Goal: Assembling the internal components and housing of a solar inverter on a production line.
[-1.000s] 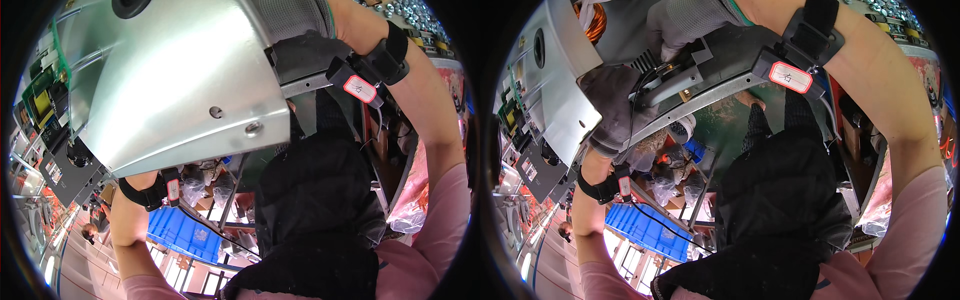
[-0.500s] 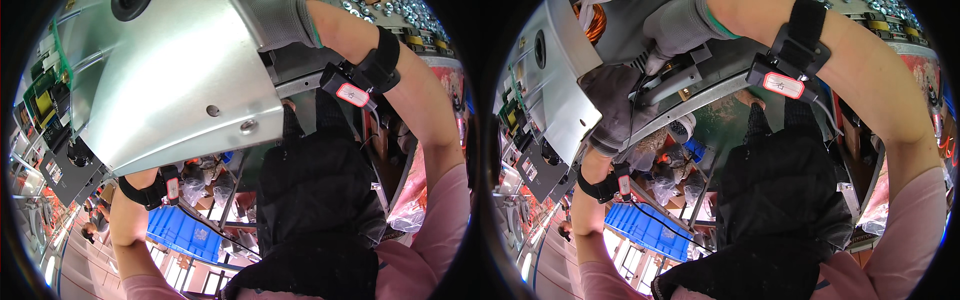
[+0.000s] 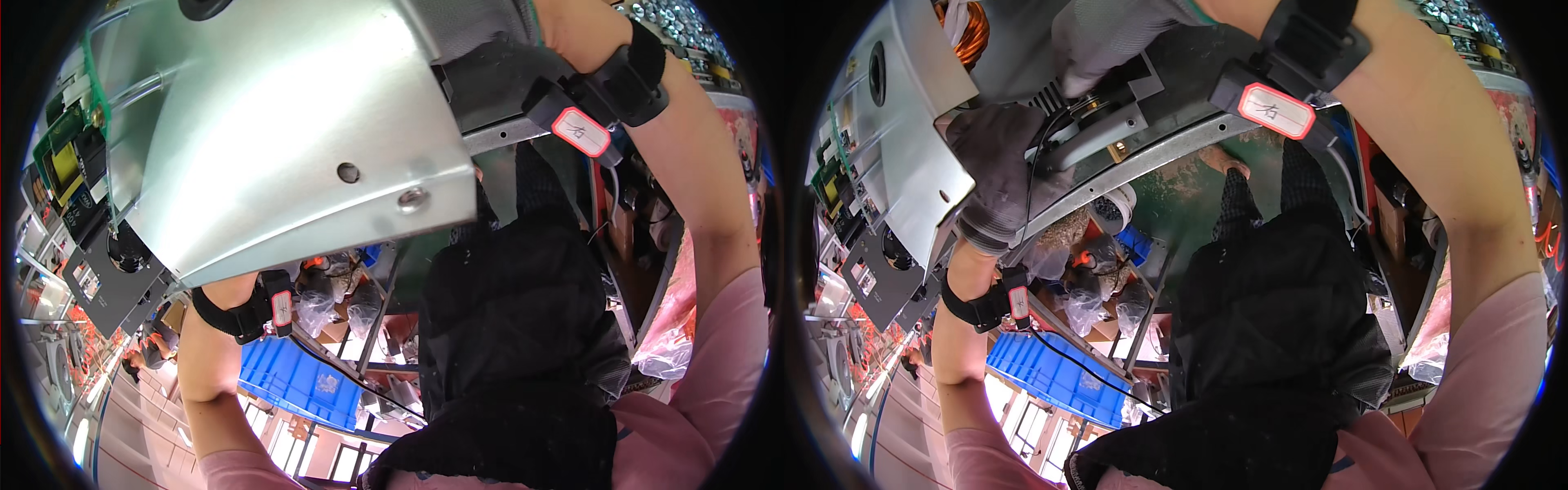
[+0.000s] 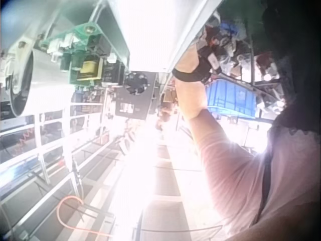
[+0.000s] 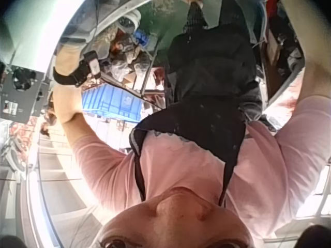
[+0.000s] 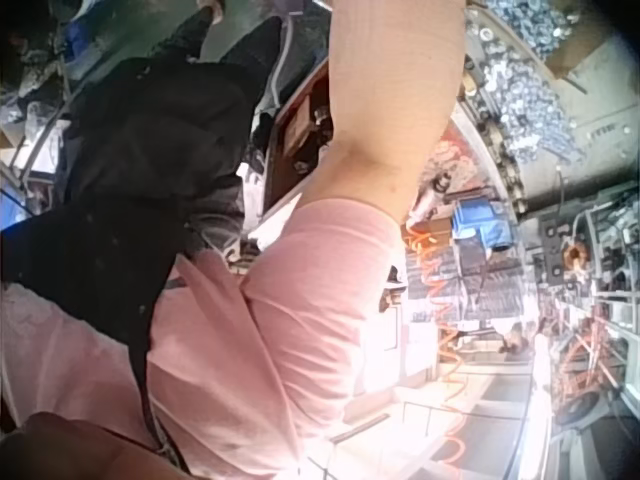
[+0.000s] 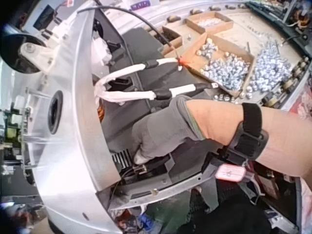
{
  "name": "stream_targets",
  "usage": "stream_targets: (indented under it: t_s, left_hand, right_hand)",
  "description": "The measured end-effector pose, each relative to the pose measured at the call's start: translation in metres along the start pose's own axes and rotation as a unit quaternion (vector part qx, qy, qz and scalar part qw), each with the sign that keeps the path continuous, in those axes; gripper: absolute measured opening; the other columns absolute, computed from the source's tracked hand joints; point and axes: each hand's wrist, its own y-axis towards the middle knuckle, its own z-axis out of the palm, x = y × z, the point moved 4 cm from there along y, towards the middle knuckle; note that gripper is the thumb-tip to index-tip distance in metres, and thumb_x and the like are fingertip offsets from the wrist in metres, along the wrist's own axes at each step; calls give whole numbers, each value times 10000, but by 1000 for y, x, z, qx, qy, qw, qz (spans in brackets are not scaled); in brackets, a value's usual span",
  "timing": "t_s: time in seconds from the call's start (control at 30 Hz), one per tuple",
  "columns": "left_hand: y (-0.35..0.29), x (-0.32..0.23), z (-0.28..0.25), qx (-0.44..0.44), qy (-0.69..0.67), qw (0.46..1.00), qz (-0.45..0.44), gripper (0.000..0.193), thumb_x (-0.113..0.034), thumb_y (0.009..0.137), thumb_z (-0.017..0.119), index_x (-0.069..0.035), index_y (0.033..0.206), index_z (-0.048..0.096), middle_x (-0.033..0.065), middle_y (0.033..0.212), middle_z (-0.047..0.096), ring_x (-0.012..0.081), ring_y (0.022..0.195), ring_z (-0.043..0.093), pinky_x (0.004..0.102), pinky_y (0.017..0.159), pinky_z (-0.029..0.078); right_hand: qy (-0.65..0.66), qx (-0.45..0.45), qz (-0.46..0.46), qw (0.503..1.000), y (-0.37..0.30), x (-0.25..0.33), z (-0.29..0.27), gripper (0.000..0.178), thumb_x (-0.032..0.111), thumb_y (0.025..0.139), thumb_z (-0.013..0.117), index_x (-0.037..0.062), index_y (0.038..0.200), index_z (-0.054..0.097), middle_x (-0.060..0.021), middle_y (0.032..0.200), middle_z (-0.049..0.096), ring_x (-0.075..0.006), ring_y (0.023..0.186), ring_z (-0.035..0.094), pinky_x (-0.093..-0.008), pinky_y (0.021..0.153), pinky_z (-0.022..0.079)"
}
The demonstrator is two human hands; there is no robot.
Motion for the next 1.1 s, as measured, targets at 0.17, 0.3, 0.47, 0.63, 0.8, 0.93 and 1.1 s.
stream_targets:
  t_s: [0.17,0.3,0.47,0.63,0.8,0.93,1.1]
  left_hand:
    - [4,-4,-5,13,17,998,66,333,-354,644,695,-89,807,576,57,729,567,256,724,564,394,705,380]
    - [-4,2,2,-16,24,1000,13,327,-333,638,706,-89,812,575,58,733,567,255,724,565,390,689,394]
    - [6,1,-4,60,-59,996,10,330,-249,600,728,-79,834,570,74,737,557,277,701,557,397,636,434]
    - [3,0,-8,78,-55,995,6,340,-247,598,724,-65,839,568,88,745,558,290,713,563,399,641,446]
    - [-6,3,0,-1,-31,999,23,382,-304,614,720,-52,864,580,95,769,574,290,723,573,409,640,451]
    - [-11,6,3,-7,-31,999,1,416,-320,626,718,-37,900,584,108,789,585,302,746,582,417,675,460]
    - [-3,-1,2,8,-50,999,-21,410,-232,600,734,-38,932,589,120,815,592,315,774,587,421,698,467]
  right_hand:
    - [32,4,5,999,-5,3,1,311,312,851,636,25,953,696,-179,837,678,-290,829,647,-383,768,459]
    - [9,-20,4,1000,-4,6,2,348,350,852,625,24,952,695,-179,831,677,-304,837,649,-392,773,457]
    - [-209,-45,127,969,5,3,10,459,467,854,581,30,934,694,-179,866,678,-357,874,642,-449,801,446]
    - [-231,-77,87,966,9,-7,16,416,437,869,554,49,925,695,-156,853,676,-365,855,634,-454,800,446]
    - [23,23,67,997,3,-3,7,289,327,852,582,82,952,697,-145,851,671,-309,784,612,-404,828,430]
    - [90,-6,38,995,2,1,7,289,321,828,628,77,965,700,-139,844,676,-302,812,627,-403,817,434]
    - [-63,-29,74,995,3,1,3,339,369,799,675,80,972,707,-135,845,686,-311,877,648,-395,784,457]
